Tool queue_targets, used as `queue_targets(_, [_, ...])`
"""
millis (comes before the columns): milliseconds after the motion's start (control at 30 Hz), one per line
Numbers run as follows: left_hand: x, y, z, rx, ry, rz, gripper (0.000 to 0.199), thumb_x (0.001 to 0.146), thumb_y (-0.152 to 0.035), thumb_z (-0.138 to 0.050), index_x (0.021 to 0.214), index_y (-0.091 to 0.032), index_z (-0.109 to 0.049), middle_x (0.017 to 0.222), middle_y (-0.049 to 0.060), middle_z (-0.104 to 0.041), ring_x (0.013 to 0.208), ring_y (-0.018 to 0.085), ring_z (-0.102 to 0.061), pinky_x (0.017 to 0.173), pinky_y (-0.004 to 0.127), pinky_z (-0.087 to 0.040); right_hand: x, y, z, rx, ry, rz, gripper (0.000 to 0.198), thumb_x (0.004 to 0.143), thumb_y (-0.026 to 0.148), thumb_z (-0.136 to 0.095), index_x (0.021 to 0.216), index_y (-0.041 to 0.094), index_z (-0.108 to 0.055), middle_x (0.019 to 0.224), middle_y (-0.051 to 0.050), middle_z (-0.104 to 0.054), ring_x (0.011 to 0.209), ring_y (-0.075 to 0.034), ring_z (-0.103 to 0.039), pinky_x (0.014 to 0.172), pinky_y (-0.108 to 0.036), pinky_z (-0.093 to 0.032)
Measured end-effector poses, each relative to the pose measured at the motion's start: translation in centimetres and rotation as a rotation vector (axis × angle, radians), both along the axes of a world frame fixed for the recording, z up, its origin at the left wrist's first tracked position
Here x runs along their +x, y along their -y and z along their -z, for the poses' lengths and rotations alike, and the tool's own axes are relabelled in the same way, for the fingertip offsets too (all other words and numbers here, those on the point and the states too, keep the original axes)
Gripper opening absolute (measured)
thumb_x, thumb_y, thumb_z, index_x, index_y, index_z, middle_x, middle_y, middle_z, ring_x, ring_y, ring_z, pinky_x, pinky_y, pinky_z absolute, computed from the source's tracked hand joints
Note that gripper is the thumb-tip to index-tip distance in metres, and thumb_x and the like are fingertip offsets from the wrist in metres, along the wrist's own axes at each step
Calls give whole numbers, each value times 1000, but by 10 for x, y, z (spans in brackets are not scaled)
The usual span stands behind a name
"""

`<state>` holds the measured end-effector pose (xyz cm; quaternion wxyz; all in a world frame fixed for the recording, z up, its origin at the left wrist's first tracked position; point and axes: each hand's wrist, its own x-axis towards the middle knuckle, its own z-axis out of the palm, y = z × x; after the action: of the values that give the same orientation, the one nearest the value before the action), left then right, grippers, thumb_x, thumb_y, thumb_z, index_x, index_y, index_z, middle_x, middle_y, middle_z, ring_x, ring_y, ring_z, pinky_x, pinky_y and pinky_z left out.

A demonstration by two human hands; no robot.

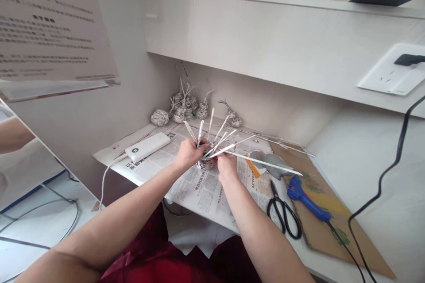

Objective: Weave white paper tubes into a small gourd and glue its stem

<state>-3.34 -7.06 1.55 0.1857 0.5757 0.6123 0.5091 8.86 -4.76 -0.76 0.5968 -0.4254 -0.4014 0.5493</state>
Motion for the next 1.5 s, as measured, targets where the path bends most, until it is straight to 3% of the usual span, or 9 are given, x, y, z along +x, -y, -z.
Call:
queue_targets(200, [9,-8,15,-4,350,-47,23,73,-39,-65,76,-17,-69,67,1,-68,67,17,-61,64,25,-44,0,-1,3,51,78,25,19,62,37,-69,70,19,-64,52,2,-63,49,-16,-58,45,-24,-42])
queue_targets(533, [5,-9,6,-60,329,80,26,63,-40,-76,71,-16,-72,70,4,-72,67,19,-65,62,26,-48,1,-2,7,120,140,-17,21,66,38,-66,77,20,-67,61,0,-68,57,-17,-62,54,-26,-48])
queue_targets(733, [10,-14,14,-27,385,35,28,60,-38,-78,77,-16,-72,70,4,-72,65,19,-66,61,27,-50,7,-2,5,233,263,5,15,68,31,-65,77,20,-70,71,-1,-71,68,-18,-66,65,-26,-50])
queue_targets(900, [20,-13,13,39,486,28,22,61,-34,-76,70,-17,-64,66,1,-69,62,16,-63,61,25,-49,4,-1,1,109,111,11,14,61,30,-67,70,19,-67,68,-2,-72,69,-20,-67,63,-27,-51])
queue_targets(1167, [18,-15,13,56,375,-50,23,65,-38,-70,74,-17,-67,70,2,-68,67,17,-61,67,26,-47,3,0,-6,28,31,-56,17,58,35,-68,63,19,-65,61,-3,-69,59,-20,-65,55,-29,-49])
queue_targets(1333, [15,-19,16,63,360,-32,23,67,-39,-69,75,-18,-65,71,2,-69,67,17,-62,67,27,-48,0,6,-9,133,-39,-153,21,62,36,-70,73,17,-69,72,-4,-73,65,-19,-66,61,-30,-51])
queue_targets(1500, [13,-14,9,-6,336,8,26,67,-41,-71,74,-17,-66,67,3,-69,64,18,-63,63,27,-47,4,3,-3,193,84,-39,20,64,35,-72,74,18,-70,73,-3,-73,70,-20,-67,67,-30,-52])
